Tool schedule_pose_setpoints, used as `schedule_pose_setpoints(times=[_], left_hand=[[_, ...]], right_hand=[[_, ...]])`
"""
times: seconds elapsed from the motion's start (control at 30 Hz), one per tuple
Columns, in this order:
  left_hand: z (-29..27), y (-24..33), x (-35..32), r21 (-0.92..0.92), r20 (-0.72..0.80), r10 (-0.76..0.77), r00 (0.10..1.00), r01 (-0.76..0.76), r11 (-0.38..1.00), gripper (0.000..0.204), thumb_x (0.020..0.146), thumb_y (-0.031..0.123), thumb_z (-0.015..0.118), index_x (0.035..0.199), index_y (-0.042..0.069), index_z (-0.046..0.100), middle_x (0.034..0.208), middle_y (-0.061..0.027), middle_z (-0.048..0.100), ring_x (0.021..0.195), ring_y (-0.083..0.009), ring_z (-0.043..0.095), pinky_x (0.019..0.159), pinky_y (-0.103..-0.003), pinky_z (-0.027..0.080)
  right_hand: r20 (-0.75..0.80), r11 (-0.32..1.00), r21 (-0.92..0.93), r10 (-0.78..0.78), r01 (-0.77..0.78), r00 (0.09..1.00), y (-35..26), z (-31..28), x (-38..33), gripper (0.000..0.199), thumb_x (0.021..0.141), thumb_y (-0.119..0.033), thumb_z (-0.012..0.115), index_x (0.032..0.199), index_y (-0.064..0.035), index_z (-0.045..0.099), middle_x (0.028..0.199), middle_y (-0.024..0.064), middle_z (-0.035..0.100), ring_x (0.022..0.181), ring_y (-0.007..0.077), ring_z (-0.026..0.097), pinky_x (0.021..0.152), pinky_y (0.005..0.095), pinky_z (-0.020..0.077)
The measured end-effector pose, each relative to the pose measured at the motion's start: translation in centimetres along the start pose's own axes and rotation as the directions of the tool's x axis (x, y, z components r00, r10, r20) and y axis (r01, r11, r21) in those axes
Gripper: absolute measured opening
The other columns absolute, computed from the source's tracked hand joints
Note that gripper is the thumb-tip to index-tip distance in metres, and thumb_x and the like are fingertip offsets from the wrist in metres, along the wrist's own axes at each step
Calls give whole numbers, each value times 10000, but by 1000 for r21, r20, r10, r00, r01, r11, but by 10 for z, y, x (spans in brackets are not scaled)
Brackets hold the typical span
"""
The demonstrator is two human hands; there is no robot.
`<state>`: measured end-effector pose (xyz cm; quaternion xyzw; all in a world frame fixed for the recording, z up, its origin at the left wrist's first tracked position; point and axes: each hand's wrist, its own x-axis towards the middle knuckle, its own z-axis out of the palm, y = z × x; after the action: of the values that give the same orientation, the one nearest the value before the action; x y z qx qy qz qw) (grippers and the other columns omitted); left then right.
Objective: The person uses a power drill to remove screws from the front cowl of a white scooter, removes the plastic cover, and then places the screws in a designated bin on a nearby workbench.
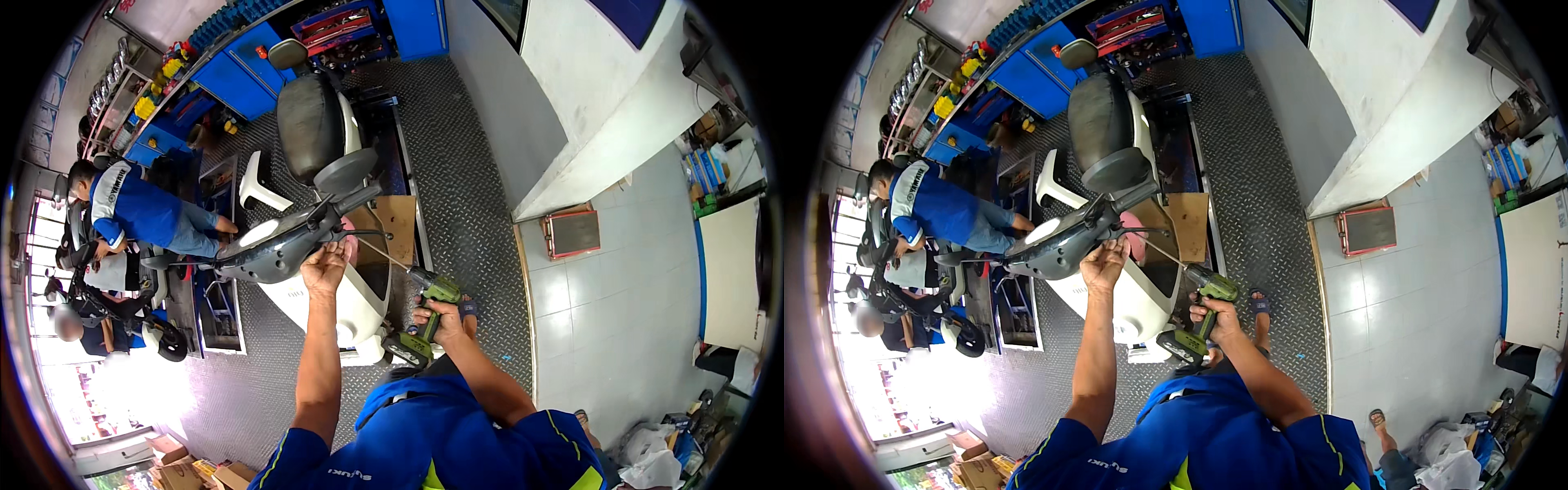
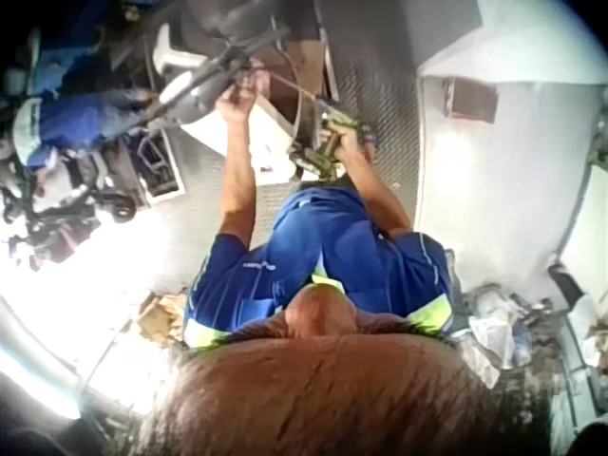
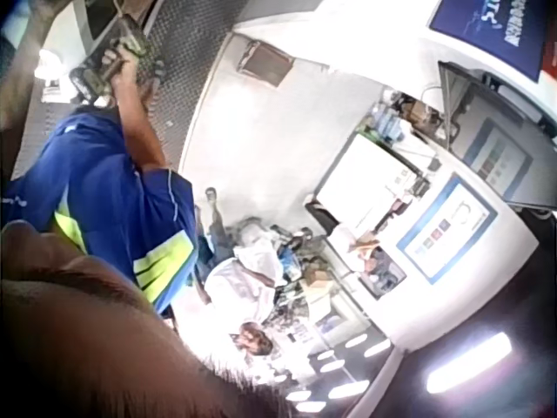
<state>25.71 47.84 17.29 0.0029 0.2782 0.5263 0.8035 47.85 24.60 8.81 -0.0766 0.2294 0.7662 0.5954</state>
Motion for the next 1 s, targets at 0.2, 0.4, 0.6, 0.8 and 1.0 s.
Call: schedule_pose_setpoints(times=[0.2,0.4,0.6,0.8,1.0], left_hand=[[-9,0,9,26,10,-22,1000,22,999,375,829,10,570,1186,-94,625,1232,-241,646,1270,-392,539,1199,-547,316],[6,-10,16,1,67,19,998,-19,1000,680,760,-53,539,1439,-77,499,1492,-244,528,1456,-403,424,1224,-549,268],[10,-14,19,4,-20,105,994,-105,994,777,680,-9,541,1452,-74,484,1505,-247,508,1430,-426,447,1184,-552,292],[13,-12,18,-42,-72,38,997,-41,998,660,706,33,557,1352,-100,564,1422,-252,575,1368,-411,498,1175,-566,302],[12,-24,18,-41,-11,47,999,-48,998,665,689,-31,557,1351,-100,561,1406,-244,594,1369,-401,505,1199,-580,303]], right_hand=[[139,983,171,41,-65,989,-4,-5,20,261,896,-26,629,1150,-13,567,1077,126,608,706,128,484,674,307,430],[120,996,67,43,-51,992,-11,-2,21,306,889,-140,671,1119,27,559,815,0,508,667,87,468,678,252,401],[189,989,103,87,-108,978,-20,-4,24,281,910,-148,645,1112,33,569,822,-5,509,673,80,468,682,253,392],[125,990,106,83,-97,989,-18,0,22,274,914,-118,633,1117,53,567,889,21,543,680,83,473,686,263,396],[180,935,289,156,-204,971,-8,-28,42,217,909,-12,576,1125,-16,568,1124,148,637,716,134,493,693,304,424]])
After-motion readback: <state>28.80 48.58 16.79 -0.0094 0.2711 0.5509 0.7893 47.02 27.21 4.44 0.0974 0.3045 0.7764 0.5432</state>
